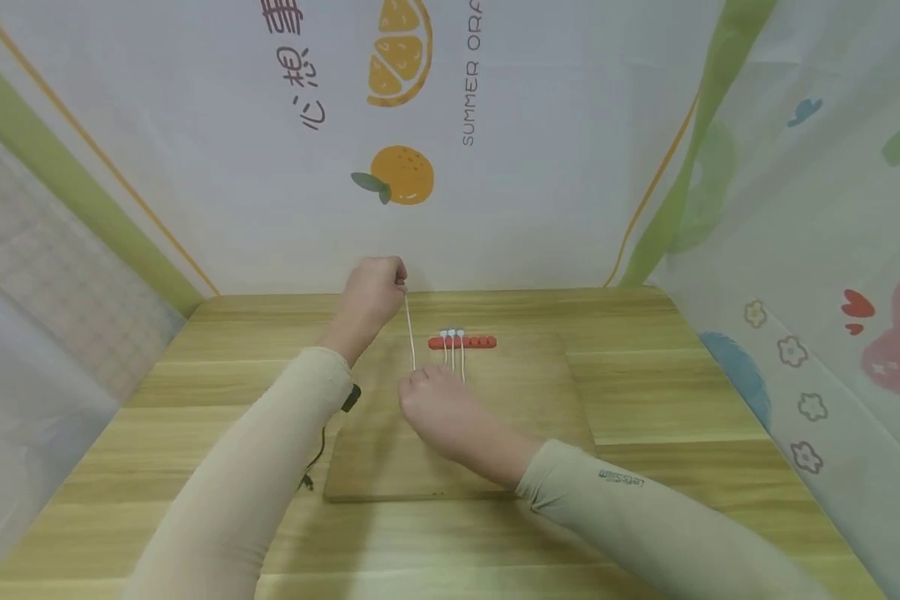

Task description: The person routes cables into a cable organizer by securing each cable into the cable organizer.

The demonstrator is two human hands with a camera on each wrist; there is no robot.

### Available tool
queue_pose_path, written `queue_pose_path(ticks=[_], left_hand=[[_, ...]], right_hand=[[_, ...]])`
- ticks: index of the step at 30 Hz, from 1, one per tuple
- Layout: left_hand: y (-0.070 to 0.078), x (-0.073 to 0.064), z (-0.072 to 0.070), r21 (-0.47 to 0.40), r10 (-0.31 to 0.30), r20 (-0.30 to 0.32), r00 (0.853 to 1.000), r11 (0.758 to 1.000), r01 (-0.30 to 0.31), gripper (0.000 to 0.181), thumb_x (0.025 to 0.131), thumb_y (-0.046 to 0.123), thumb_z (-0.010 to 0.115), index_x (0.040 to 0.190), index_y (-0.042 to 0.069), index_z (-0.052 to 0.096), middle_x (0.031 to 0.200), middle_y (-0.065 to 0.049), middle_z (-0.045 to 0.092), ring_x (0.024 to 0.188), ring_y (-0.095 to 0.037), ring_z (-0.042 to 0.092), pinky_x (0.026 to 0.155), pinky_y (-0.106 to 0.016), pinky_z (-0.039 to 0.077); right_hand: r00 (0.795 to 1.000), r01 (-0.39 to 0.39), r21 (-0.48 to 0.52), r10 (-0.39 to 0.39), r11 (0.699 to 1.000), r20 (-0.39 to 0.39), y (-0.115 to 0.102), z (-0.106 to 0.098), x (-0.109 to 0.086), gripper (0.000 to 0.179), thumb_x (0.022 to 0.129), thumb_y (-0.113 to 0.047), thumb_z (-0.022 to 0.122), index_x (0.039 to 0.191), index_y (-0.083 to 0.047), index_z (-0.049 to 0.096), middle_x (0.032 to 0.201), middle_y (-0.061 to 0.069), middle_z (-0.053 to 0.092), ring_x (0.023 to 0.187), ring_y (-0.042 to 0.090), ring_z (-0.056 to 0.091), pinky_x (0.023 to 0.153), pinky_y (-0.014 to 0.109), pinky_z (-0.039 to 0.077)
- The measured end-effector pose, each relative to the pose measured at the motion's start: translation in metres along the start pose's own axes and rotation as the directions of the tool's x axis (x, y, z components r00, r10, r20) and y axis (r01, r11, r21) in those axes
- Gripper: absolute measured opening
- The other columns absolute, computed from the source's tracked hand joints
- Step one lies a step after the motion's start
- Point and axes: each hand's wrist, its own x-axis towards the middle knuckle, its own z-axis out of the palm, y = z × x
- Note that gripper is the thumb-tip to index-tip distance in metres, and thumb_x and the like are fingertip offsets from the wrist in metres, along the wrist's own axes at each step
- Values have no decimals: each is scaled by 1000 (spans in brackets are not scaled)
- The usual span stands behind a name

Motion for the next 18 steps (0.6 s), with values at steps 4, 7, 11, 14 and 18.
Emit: queue_pose_path(ticks=[4, 7, 11, 14, 18], left_hand=[[17, 4, 12, 0, 34, 12, 999, 999, -34, 20, 102, 1, 59, 118, -3, 71, 121, -19, 76, 115, -35, 72, 97, -45, 60], [29, 6, 23, 13, 72, 33, 997, 997, -72, 18, 102, 0, 59, 115, -2, 72, 119, -17, 76, 116, -34, 72, 98, -43, 60], [42, 7, 37, 30, 104, 56, 993, 994, -106, 17, 103, -1, 58, 113, -1, 72, 116, -15, 76, 115, -31, 72, 98, -41, 60], [49, 6, 46, 46, 108, 51, 993, 993, -110, 18, 102, 0, 59, 113, 1, 73, 116, -13, 77, 114, -30, 73, 98, -41, 60], [53, 6, 58, 84, 113, 51, 992, 990, -117, 19, 102, 1, 61, 115, 3, 75, 116, -11, 79, 112, -28, 75, 97, -40, 62]], right_hand=[[1000, 1, -7, -1, 1000, -4, 6, 7, -10, 4, 98, -10, 67, 97, -9, 71, 85, 0, 71, 79, 14, 62, 70, 28, 49], [1000, -9, 0, 9, 1000, 6, 10, 12, -18, 5, 96, -13, 71, 98, -8, 72, 86, 2, 73, 80, 15, 65, 70, 29, 49], [999, -29, 42, 28, 999, 41, 16, 15, -27, 11, 96, -17, 75, 101, -7, 74, 89, 4, 75, 81, 15, 67, 70, 29, 50], [997, -51, 92, 45, 994, 69, 21, 16, -34, 14, 93, -16, 78, 103, -7, 73, 92, 4, 76, 84, 16, 69, 75, 31, 54], [994, -83, 168, 69, 982, 88, 27, 14, -41, 19, 87, -12, 82, 102, -7, 72, 92, 5, 75, 86, 20, 70, 79, 34, 56]])
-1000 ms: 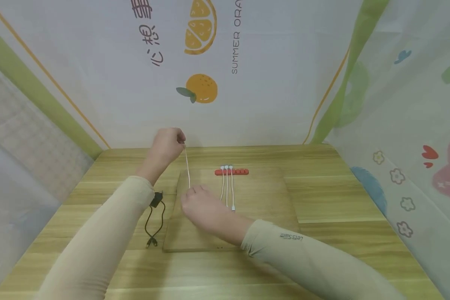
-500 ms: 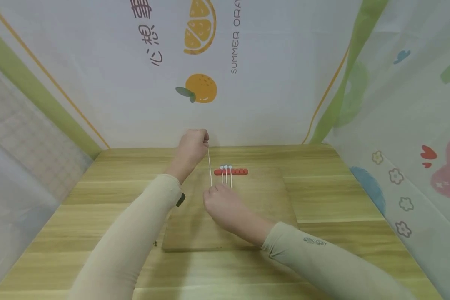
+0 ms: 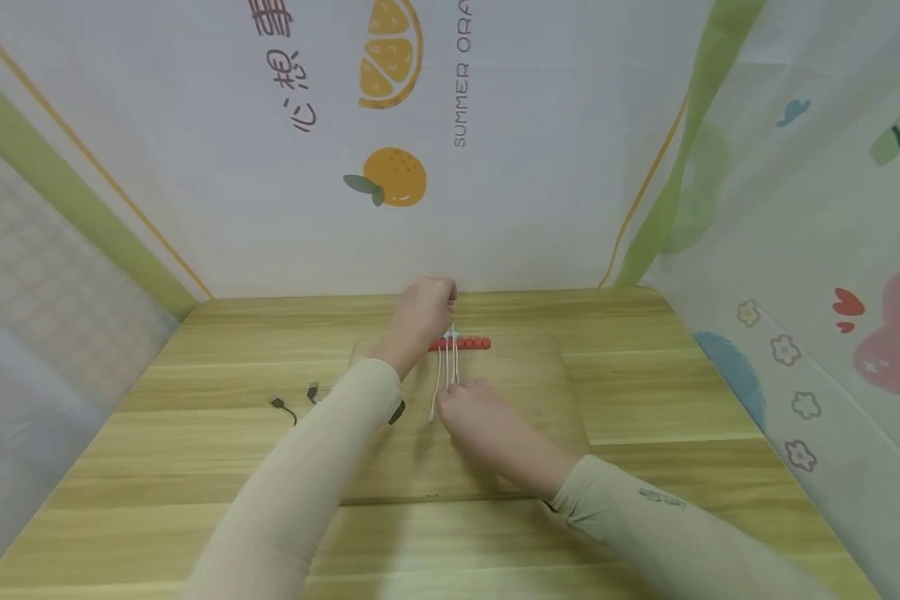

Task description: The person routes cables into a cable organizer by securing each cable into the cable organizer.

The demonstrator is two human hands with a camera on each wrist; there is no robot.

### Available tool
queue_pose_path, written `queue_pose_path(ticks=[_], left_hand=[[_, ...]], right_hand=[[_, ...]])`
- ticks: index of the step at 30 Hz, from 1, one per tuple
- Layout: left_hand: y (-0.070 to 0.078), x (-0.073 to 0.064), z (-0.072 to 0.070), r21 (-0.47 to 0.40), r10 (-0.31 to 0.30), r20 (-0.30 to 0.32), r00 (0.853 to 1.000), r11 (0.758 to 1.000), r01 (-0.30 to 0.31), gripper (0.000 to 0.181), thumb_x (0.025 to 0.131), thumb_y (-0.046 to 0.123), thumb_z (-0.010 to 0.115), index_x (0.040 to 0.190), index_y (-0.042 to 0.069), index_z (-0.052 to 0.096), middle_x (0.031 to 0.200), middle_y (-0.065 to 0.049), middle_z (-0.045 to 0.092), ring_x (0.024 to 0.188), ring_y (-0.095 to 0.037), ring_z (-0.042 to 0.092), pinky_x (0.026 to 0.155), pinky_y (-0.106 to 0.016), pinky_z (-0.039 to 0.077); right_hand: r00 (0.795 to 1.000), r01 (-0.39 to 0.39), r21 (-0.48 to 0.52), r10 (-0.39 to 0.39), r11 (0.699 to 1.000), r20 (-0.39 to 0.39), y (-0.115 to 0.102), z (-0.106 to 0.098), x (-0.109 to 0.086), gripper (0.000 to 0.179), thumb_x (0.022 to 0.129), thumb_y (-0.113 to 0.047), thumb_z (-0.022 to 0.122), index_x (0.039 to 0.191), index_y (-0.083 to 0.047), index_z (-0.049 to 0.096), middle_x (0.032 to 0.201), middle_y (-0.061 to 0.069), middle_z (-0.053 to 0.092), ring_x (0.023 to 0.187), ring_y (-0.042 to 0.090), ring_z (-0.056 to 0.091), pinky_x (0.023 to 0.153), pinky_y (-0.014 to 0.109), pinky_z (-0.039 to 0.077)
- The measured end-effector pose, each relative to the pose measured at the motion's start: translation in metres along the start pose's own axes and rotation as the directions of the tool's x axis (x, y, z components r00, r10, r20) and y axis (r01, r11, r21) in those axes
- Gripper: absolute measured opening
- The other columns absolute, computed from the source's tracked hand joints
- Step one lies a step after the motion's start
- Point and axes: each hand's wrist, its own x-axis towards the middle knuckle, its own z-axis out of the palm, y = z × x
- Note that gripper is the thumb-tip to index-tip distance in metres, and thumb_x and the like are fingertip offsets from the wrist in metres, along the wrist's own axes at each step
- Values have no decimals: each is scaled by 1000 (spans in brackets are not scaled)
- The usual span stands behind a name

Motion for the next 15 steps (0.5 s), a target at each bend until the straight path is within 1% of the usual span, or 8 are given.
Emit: queue_pose_path(ticks=[2, 5, 7, 10, 12, 13, 14, 15], left_hand=[[1, 1, 7, 25, -5, 3, 1000, 1000, 5, 20, 102, 2, 62, 115, 5, 76, 115, -9, 79, 108, -27, 76, 93, -40, 63], [1, 3, 17, 62, -5, 4, 1000, 998, 5, 20, 101, 4, 62, 114, 8, 77, 113, -6, 80, 103, -24, 76, 88, -39, 64], [1, 4, 23, 83, 3, 2, 1000, 997, -3, 20, 100, 5, 63, 112, 9, 78, 112, -4, 81, 100, -22, 76, 85, -40, 64], [3, 5, 30, 122, 19, -7, 1000, 992, -18, 19, 99, 5, 65, 109, 11, 79, 109, -4, 81, 96, -22, 77, 81, -39, 64], [3, 6, 34, 139, 19, -13, 1000, 990, -17, 16, 97, 2, 64, 90, 12, 76, 88, 0, 77, 77, -16, 70, 65, -32, 58], [3, 6, 36, 147, 15, -13, 1000, 989, -13, 21, 96, 0, 63, 80, 13, 70, 76, 2, 70, 69, -14, 62, 58, -29, 52], [3, 6, 38, 151, 9, -7, 1000, 989, -8, 26, 95, -1, 62, 73, 14, 63, 70, 3, 62, 64, -13, 55, 54, -27, 46], [2, 6, 40, 155, 2, 5, 1000, 988, -3, 29, 94, -3, 62, 71, 15, 59, 68, 4, 57, 63, -12, 50, 52, -27, 41]], right_hand=[[1000, -8, 28, 8, 1000, -10, 2, -1, -3, 17, 86, -11, 81, 99, -6, 71, 90, 6, 74, 85, 22, 69, 80, 36, 57], [999, -22, 47, 23, 999, -26, 6, 2, -9, 11, 85, -6, 78, 91, -8, 70, 83, 6, 72, 80, 22, 68, 76, 37, 57], [998, -58, 68, 60, 996, -29, 8, 5, -11, 10, 84, -4, 77, 87, -9, 69, 80, 6, 70, 77, 23, 66, 73, 39, 57], [991, -133, 101, 134, 986, -2, 10, 8, -13, 8, 84, -2, 76, 83, -9, 72, 82, 6, 69, 78, 23, 64, 69, 41, 55], [987, -162, 110, 163, 981, 0, 11, 9, -12, 7, 83, -4, 79, 82, -10, 75, 84, 7, 69, 78, 24, 63, 68, 41, 54], [985, -171, 111, 172, 979, 6, 11, 9, -13, 7, 83, -5, 79, 82, -10, 75, 85, 7, 68, 79, 24, 62, 69, 41, 54], [985, -173, 108, 173, 979, 10, 11, 9, -13, 7, 83, -5, 79, 81, -11, 76, 85, 7, 69, 79, 24, 62, 68, 41, 54], [986, -169, 100, 169, 981, 14, 10, 10, -14, 8, 82, -6, 80, 80, -11, 75, 85, 7, 69, 79, 24, 62, 68, 40, 54]])
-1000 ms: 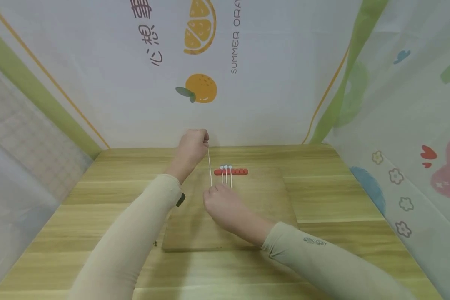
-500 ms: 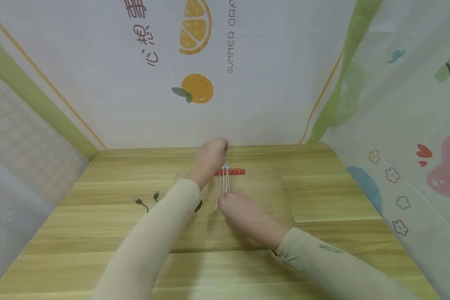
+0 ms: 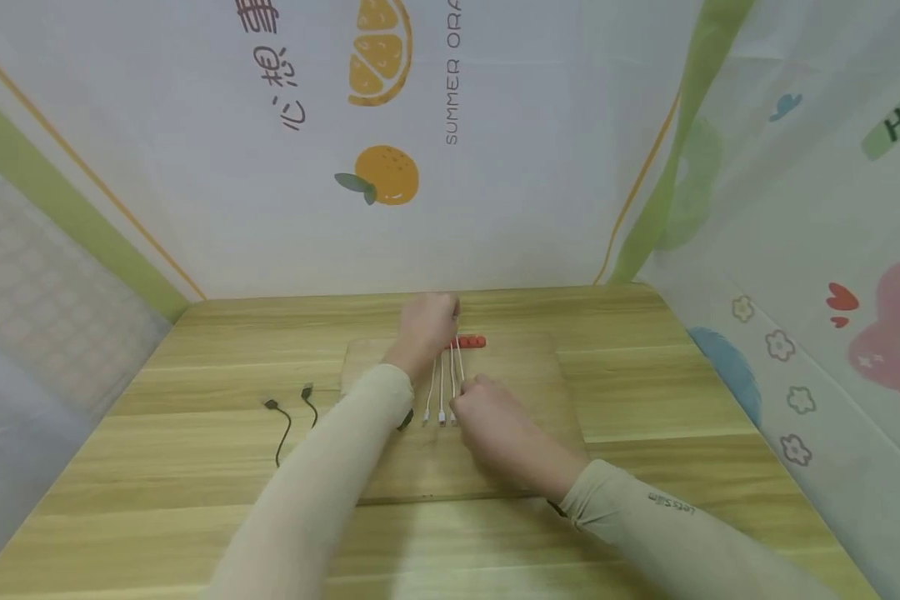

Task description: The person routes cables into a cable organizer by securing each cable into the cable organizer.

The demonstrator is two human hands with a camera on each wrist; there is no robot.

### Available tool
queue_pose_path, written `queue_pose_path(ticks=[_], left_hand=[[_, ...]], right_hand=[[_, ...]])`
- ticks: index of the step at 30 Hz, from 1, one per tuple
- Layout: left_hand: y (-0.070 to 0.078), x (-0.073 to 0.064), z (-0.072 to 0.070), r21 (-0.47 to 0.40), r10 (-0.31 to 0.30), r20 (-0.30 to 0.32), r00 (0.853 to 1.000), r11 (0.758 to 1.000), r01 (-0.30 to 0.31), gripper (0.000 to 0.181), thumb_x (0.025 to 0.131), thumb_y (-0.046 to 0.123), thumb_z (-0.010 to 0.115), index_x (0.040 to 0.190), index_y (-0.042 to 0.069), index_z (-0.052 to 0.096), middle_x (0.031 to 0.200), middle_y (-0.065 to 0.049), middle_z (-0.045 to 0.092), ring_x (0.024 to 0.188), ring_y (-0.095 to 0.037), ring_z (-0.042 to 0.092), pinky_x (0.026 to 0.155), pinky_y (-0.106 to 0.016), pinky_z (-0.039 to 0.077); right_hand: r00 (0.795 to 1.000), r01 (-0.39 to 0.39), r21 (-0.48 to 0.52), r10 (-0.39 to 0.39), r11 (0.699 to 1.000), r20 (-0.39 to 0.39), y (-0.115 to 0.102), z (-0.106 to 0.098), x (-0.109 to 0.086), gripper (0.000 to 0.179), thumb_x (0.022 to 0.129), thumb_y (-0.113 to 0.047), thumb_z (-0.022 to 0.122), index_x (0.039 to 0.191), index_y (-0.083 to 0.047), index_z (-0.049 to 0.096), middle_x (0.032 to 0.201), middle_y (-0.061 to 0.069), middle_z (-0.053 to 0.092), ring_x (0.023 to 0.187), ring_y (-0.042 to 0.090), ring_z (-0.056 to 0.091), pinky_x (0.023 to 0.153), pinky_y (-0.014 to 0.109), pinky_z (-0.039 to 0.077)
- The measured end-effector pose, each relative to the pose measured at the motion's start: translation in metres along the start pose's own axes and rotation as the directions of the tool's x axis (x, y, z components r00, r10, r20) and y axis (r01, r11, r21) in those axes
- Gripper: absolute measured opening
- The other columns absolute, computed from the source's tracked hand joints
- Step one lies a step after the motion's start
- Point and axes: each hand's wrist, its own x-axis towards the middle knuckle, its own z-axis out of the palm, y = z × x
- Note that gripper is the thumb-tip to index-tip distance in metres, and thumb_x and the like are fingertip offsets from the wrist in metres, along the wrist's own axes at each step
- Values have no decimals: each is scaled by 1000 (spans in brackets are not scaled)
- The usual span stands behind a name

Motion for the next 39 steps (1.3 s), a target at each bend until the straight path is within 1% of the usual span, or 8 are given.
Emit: queue_pose_path(ticks=[2, 5, 8, 16, 24, 29, 32, 39], left_hand=[[0, 1, 5, 3, -12, 34, 999, 1000, 12, 31, 92, -5, 61, 70, 15, 54, 67, 3, 50, 63, -13, 43, 52, -27, 33], [2, 1, 11, 21, -33, 84, 996, 999, 32, 19, 96, -1, 65, 92, 14, 76, 90, 1, 75, 77, -13, 63, 61, -28, 51], [4, 2, 14, 36, -42, 112, 993, 999, 38, 25, 98, 3, 67, 115, 16, 80, 116, -1, 81, 92, -16, 74, 73, -33, 62], [5, 1, 17, 53, -37, 108, 993, 998, 32, 29, 98, 1, 66, 120, 15, 79, 122, -3, 80, 94, -18, 76, 74, -33, 64], [7, 5, 17, 53, -46, 110, 993, 998, 40, 19, 95, 2, 70, 100, 16, 81, 99, 0, 80, 79, -14, 68, 66, -32, 58], [9, 9, 13, 53, -52, 136, 989, 998, 45, 37, 90, -3, 67, 64, 18, 51, 64, 4, 48, 63, -13, 40, 53, -29, 30], [9, 11, 13, 60, -50, 138, 989, 997, 43, 46, 88, -4, 66, 61, 20, 38, 61, 5, 36, 62, -12, 34, 52, -28, 25], [10, 17, 15, 68, -71, 170, 983, 996, 60, 44, 89, -5, 64, 63, 19, 37, 63, 4, 34, 63, -13, 33, 53, -29, 26]], right_hand=[[1000, 7, -8, -7, 1000, 10, 0, 2, -1, 9, 82, -8, 82, 80, -12, 75, 85, 7, 70, 78, 24, 63, 68, 40, 54], [1000, 12, -13, -12, 1000, 29, -1, 5, -2, 9, 82, -9, 82, 80, -12, 74, 86, 7, 71, 79, 24, 64, 68, 39, 54], [999, 23, -22, -23, 999, 30, -1, 8, -2, 8, 82, -7, 79, 78, -12, 75, 85, 7, 72, 78, 23, 65, 67, 38, 54], [997, 62, -24, -61, 998, 54, 1, 12, -2, 12, 80, -2, 75, 74, -12, 71, 82, 5, 69, 75, 23, 63, 67, 36, 54], [994, 102, -14, -101, 995, 44, 3, 10, -2, 15, 77, -2, 77, 70, -12, 69, 79, 5, 70, 72, 22, 63, 67, 36, 55], [992, 109, 0, -109, 994, 58, 4, 7, 0, 16, 76, -3, 78, 68, -12, 68, 77, 6, 69, 70, 22, 63, 65, 37, 54], [993, 95, 29, -97, 995, 67, 4, 7, 1, 14, 76, -2, 79, 70, -10, 69, 78, 7, 69, 70, 23, 64, 64, 38, 54], [991, 113, 23, -114, 993, 66, 6, 9, 1, 11, 76, -2, 78, 73, -9, 70, 79, 7, 68, 69, 23, 63, 65, 38, 53]])
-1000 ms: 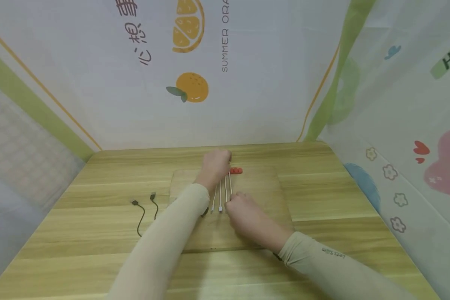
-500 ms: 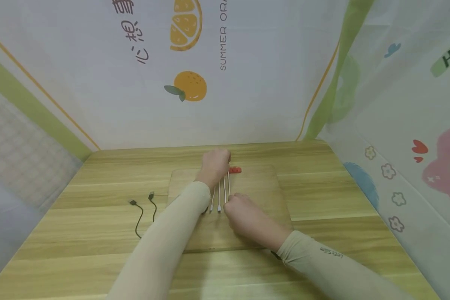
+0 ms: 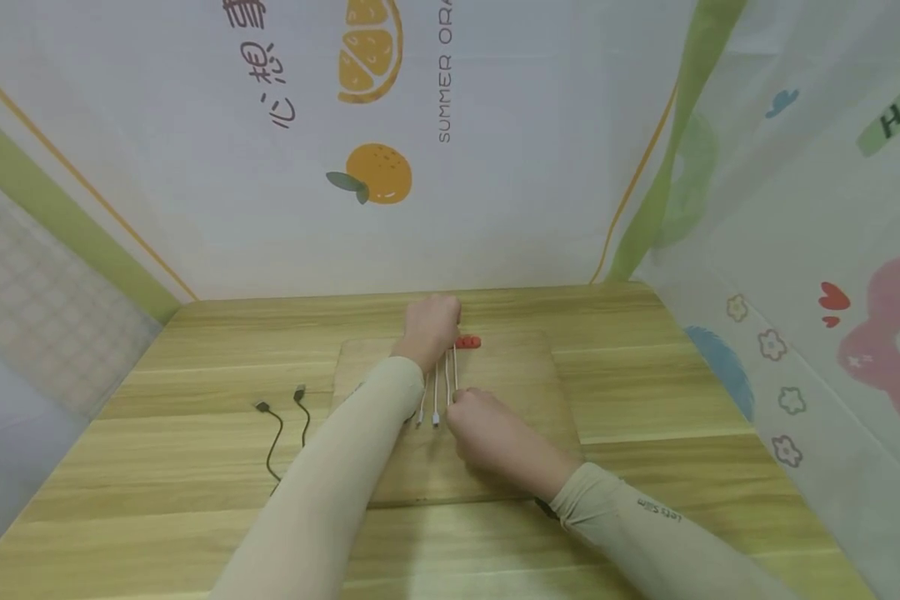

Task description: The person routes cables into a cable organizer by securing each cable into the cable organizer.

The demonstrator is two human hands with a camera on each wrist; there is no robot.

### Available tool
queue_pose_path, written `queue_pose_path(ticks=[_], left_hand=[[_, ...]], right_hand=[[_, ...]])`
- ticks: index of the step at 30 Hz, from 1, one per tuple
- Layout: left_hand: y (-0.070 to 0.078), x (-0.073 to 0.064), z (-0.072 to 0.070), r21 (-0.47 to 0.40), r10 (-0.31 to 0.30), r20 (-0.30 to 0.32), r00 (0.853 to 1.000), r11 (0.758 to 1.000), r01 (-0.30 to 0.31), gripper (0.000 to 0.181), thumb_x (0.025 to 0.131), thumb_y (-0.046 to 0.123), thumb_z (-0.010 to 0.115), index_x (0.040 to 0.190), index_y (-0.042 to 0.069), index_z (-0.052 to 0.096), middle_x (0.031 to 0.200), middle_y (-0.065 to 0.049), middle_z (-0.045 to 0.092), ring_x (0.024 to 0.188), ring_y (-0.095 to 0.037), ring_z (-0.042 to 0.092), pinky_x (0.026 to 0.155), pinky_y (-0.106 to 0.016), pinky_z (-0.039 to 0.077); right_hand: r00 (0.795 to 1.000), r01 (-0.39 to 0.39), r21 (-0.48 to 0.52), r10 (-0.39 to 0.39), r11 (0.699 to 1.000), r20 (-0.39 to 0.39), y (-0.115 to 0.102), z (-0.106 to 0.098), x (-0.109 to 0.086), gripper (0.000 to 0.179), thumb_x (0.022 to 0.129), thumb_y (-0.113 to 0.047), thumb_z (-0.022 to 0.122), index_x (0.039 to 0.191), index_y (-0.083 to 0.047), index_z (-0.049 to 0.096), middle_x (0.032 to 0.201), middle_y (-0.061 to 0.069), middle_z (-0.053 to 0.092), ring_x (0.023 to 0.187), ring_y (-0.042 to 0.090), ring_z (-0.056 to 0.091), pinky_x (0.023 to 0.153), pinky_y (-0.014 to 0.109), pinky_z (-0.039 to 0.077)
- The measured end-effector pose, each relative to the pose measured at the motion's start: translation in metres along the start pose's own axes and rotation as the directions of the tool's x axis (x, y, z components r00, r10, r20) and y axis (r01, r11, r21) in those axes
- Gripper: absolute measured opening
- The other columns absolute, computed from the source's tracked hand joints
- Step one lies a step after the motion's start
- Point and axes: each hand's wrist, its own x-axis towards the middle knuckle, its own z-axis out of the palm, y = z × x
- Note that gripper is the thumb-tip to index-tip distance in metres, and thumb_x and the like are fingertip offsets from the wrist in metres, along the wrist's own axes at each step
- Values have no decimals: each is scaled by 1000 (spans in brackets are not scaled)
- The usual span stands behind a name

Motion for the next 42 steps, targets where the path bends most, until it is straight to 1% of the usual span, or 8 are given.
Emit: queue_pose_path(ticks=[5, 10, 16, 22, 26, 30, 37, 42], left_hand=[[2, 3, 1, -6, -18, 28, 999, 1000, 18, 43, 91, -3, 65, 63, 19, 40, 66, 3, 41, 66, -14, 40, 55, -32, 34], [2, 6, 2, 15, -19, 7, 1000, 1000, 19, 40, 92, 0, 67, 64, 18, 45, 71, 2, 50, 70, -16, 48, 59, -35, 42], [1, 9, 2, 18, -28, -10, 1000, 999, 28, 38, 94, 0, 66, 65, 16, 48, 70, 2, 50, 68, -15, 48, 54, -32, 42], [1, 13, 0, -26, -63, 24, 998, 998, 63, 33, 94, -1, 63, 67, 15, 53, 73, 0, 57, 66, -16, 52, 55, -33, 47], [0, 18, 0, 13, -74, 45, 996, 997, 74, 33, 96, 3, 63, 68, 15, 52, 72, 1, 56, 64, -15, 50, 54, -32, 46], [3, 19, 0, 78, -72, 16, 997, 994, 70, 31, 97, 5, 63, 70, 16, 53, 74, 1, 58, 67, -15, 52, 54, -32, 47], [8, 15, 1, 166, -3, -44, 999, 986, 11, 19, 96, 7, 69, 80, 18, 67, 95, -2, 73, 94, -22, 64, 87, -43, 56], [7, 10, 3, 164, 5, -36, 999, 987, 1, 18, 96, 13, 75, 81, 17, 66, 94, -2, 72, 95, -23, 63, 92, -45, 55]], right_hand=[[1000, -6, 48, 6, 999, 16, 2, -1, -1, 11, 79, 0, 74, 74, -7, 69, 80, 8, 66, 68, 22, 62, 63, 38, 53], [1000, 0, 53, -1, 999, 30, 5, -3, 2, 11, 80, 3, 72, 77, -7, 69, 82, 9, 67, 72, 22, 65, 63, 36, 56], [1000, 8, 37, -9, 999, 27, 7, -3, 5, 11, 79, 1, 75, 76, -8, 70, 82, 8, 67, 72, 22, 65, 59, 36, 55], [999, -17, 59, 14, 998, 51, 9, -4, 9, 12, 80, 1, 74, 75, -9, 69, 82, 7, 67, 69, 19, 62, 57, 36, 54], [997, -33, 105, 25, 994, 77, 10, -3, 11, 14, 80, 2, 74, 75, -9, 68, 83, 7, 68, 66, 16, 57, 55, 35, 52], [996, -41, 127, 30, 991, 81, 11, -5, 11, 15, 79, 3, 75, 75, -9, 68, 83, 8, 68, 67, 16, 57, 56, 35, 53], [994, -61, 106, 51, 993, 95, 10, -9, 10, 13, 80, 1, 76, 77, -9, 68, 85, 8, 69, 70, 18, 60, 60, 36, 54], [989, -90, 42, 84, 995, 123, 10, -9, 11, 9, 85, -5, 76, 80, -10, 71, 87, 7, 69, 76, 21, 65, 62, 39, 56]])
